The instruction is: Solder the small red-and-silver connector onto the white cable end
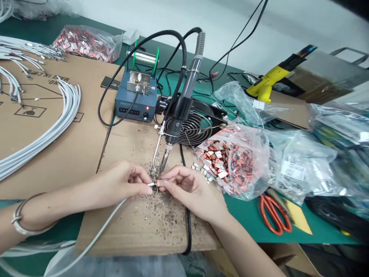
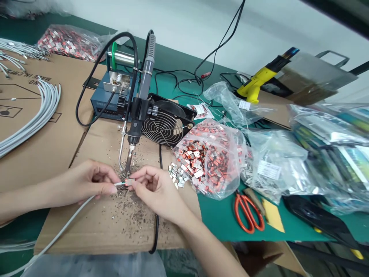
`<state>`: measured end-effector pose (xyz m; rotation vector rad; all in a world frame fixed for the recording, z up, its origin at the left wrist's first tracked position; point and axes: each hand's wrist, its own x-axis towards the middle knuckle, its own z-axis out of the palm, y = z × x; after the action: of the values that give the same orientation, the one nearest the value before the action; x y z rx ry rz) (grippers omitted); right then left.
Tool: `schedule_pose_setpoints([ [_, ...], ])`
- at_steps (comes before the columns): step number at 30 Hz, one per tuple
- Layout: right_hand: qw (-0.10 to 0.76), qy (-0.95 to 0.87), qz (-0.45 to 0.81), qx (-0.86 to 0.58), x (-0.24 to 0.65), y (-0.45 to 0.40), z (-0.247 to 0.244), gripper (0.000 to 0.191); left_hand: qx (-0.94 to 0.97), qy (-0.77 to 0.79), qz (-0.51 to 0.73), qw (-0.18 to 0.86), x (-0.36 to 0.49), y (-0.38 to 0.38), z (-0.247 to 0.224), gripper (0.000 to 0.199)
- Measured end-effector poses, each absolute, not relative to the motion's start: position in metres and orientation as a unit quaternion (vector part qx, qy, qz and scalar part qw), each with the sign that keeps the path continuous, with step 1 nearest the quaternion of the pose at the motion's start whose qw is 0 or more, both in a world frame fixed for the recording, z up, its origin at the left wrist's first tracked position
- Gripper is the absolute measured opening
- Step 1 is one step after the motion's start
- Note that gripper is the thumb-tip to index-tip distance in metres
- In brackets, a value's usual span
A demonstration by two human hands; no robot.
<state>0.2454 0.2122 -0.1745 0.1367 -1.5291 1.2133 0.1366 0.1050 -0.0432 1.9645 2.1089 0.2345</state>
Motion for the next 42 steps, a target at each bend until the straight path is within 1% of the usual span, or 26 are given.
schedule_pose_setpoints([
  [2,0.606,-0.694,0.387,0.028,0.249,0.210,-0.177,0.009,0.687,0.719,0.054,0.088,0.141,0.101,-0.044,0.022],
  [4,0.643,-0.724,0.249,0.025,0.252,0.209,-0.179,0.011,0.700,0.711,0.032,0.056,0.145,0.099,-0.044,0.024],
  [6,0.663,-0.730,0.162,0.037,0.252,0.209,-0.182,0.012,0.704,0.709,0.017,0.044,0.147,0.097,-0.044,0.027],
  [8,0.672,-0.728,0.130,0.040,0.250,0.210,-0.185,0.014,0.705,0.707,0.010,0.046,0.148,0.096,-0.044,0.029],
  [12,0.673,-0.730,0.104,0.054,0.245,0.211,-0.189,0.013,0.703,0.709,0.013,0.057,0.147,0.095,-0.048,0.029],
  [16,0.685,-0.721,0.086,0.055,0.243,0.208,-0.188,0.011,0.710,0.699,0.057,0.055,0.146,0.093,-0.057,0.026],
  [18,0.690,-0.711,0.122,0.052,0.244,0.207,-0.187,0.011,0.715,0.696,0.063,0.038,0.146,0.092,-0.059,0.025],
  [19,0.680,-0.712,0.167,0.046,0.245,0.207,-0.187,0.010,0.713,0.698,0.057,0.029,0.147,0.092,-0.058,0.024],
  [22,0.592,-0.711,0.377,0.035,0.246,0.210,-0.185,0.016,0.699,0.715,0.033,0.016,0.149,0.091,-0.052,0.023],
  [24,0.528,-0.677,0.510,0.053,0.245,0.211,-0.183,0.020,0.698,0.716,0.022,0.005,0.151,0.091,-0.048,0.023],
  [26,0.488,-0.625,0.604,0.074,0.243,0.212,-0.181,0.019,0.697,0.717,0.014,-0.010,0.151,0.092,-0.046,0.023],
  [28,0.468,-0.582,0.660,0.085,0.241,0.212,-0.178,0.020,0.694,0.720,0.014,-0.024,0.150,0.093,-0.045,0.024],
  [32,0.466,-0.544,0.691,0.098,0.239,0.212,-0.175,0.019,0.685,0.727,0.044,-0.026,0.147,0.095,-0.047,0.025],
  [35,0.472,-0.538,0.693,0.087,0.238,0.212,-0.174,0.019,0.686,0.725,0.065,-0.009,0.145,0.097,-0.048,0.026],
  [38,0.479,-0.546,0.684,0.069,0.237,0.211,-0.174,0.019,0.686,0.725,0.059,-0.019,0.146,0.099,-0.047,0.025],
  [40,0.495,-0.568,0.655,0.061,0.236,0.210,-0.175,0.018,0.682,0.729,0.047,-0.035,0.147,0.100,-0.047,0.025],
  [42,0.543,-0.608,0.577,0.045,0.238,0.210,-0.176,0.016,0.679,0.732,0.035,-0.043,0.149,0.099,-0.046,0.024],
])
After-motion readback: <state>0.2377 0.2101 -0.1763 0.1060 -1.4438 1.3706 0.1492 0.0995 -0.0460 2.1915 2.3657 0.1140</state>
